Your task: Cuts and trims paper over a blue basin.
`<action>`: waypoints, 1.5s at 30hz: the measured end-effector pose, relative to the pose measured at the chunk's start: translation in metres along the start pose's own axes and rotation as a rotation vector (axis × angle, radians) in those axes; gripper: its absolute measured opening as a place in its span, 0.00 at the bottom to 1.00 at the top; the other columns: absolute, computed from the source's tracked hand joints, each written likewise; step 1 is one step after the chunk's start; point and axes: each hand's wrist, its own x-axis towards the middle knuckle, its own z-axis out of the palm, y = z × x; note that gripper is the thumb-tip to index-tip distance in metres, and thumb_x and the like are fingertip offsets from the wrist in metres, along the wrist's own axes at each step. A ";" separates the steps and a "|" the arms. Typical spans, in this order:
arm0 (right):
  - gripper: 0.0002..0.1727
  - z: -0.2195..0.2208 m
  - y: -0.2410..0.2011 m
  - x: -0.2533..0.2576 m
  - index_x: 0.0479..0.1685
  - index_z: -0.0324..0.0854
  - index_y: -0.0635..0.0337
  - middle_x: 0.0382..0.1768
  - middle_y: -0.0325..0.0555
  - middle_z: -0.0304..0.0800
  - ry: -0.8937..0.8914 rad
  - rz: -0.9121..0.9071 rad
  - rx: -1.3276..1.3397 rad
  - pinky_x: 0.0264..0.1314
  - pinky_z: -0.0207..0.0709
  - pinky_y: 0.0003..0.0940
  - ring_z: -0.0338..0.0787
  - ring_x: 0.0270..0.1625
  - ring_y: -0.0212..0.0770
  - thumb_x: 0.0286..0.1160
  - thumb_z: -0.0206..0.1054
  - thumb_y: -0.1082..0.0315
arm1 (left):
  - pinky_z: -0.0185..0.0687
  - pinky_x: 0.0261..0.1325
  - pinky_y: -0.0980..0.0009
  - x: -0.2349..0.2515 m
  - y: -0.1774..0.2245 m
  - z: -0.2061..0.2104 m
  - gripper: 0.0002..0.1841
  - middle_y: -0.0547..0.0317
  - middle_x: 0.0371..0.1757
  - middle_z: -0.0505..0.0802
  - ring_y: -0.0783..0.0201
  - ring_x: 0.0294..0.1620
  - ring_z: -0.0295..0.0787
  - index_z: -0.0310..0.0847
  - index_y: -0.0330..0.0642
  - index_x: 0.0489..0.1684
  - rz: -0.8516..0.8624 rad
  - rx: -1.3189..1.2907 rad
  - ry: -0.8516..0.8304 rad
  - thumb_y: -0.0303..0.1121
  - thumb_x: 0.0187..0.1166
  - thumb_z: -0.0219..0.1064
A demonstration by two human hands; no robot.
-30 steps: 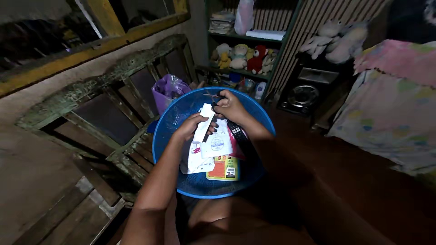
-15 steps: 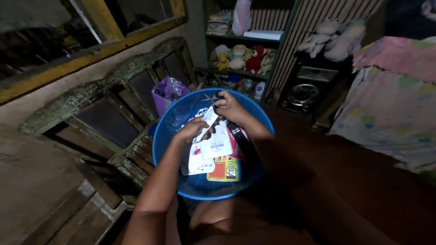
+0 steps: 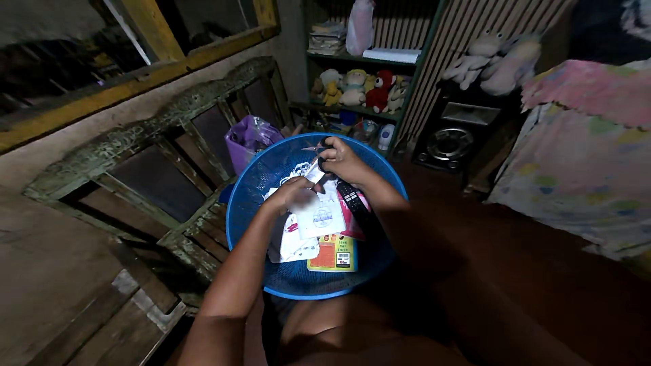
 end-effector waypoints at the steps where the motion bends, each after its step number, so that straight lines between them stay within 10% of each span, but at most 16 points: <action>1: 0.34 0.002 -0.006 -0.003 0.78 0.62 0.56 0.52 0.51 0.92 0.018 0.031 -0.004 0.47 0.88 0.42 0.93 0.47 0.47 0.71 0.68 0.80 | 0.64 0.16 0.81 0.000 0.001 0.000 0.23 0.71 0.14 0.71 0.77 0.10 0.63 0.82 0.46 0.46 0.010 -0.035 -0.038 0.51 0.91 0.44; 4: 0.33 -0.001 -0.003 -0.001 0.77 0.61 0.60 0.50 0.54 0.92 -0.017 -0.020 0.034 0.43 0.88 0.42 0.93 0.45 0.48 0.70 0.66 0.80 | 0.68 0.18 0.80 0.001 0.000 -0.003 0.34 0.70 0.16 0.72 0.75 0.12 0.66 0.82 0.51 0.52 0.018 -0.150 -0.118 0.69 0.86 0.41; 16: 0.42 -0.008 0.003 0.003 0.82 0.55 0.60 0.67 0.56 0.87 -0.024 -0.029 0.184 0.59 0.88 0.46 0.91 0.62 0.51 0.66 0.74 0.74 | 0.78 0.24 0.75 0.001 -0.006 -0.003 0.10 0.55 0.31 0.88 0.67 0.21 0.79 0.82 0.42 0.55 0.255 0.120 0.259 0.39 0.90 0.62; 26: 0.36 0.008 -0.023 -0.029 0.80 0.63 0.53 0.50 0.51 0.92 0.092 0.071 -0.073 0.41 0.87 0.41 0.92 0.40 0.45 0.71 0.73 0.73 | 0.70 0.20 0.75 0.003 -0.004 0.003 0.17 0.58 0.23 0.84 0.68 0.16 0.73 0.84 0.45 0.58 0.232 0.278 0.256 0.46 0.93 0.56; 34: 0.43 -0.005 0.002 0.001 0.82 0.58 0.57 0.53 0.54 0.92 0.041 0.091 -0.045 0.48 0.91 0.45 0.95 0.46 0.49 0.66 0.78 0.69 | 0.80 0.26 0.71 0.004 -0.008 0.000 0.13 0.52 0.33 0.90 0.64 0.22 0.82 0.82 0.40 0.56 0.288 0.242 0.283 0.40 0.91 0.61; 45: 0.39 -0.005 0.009 0.006 0.78 0.63 0.59 0.60 0.57 0.88 0.141 -0.040 -0.007 0.54 0.91 0.50 0.94 0.53 0.51 0.61 0.75 0.76 | 0.72 0.21 0.72 0.005 -0.007 0.003 0.17 0.55 0.23 0.85 0.65 0.17 0.75 0.86 0.46 0.58 0.306 0.403 0.359 0.47 0.93 0.56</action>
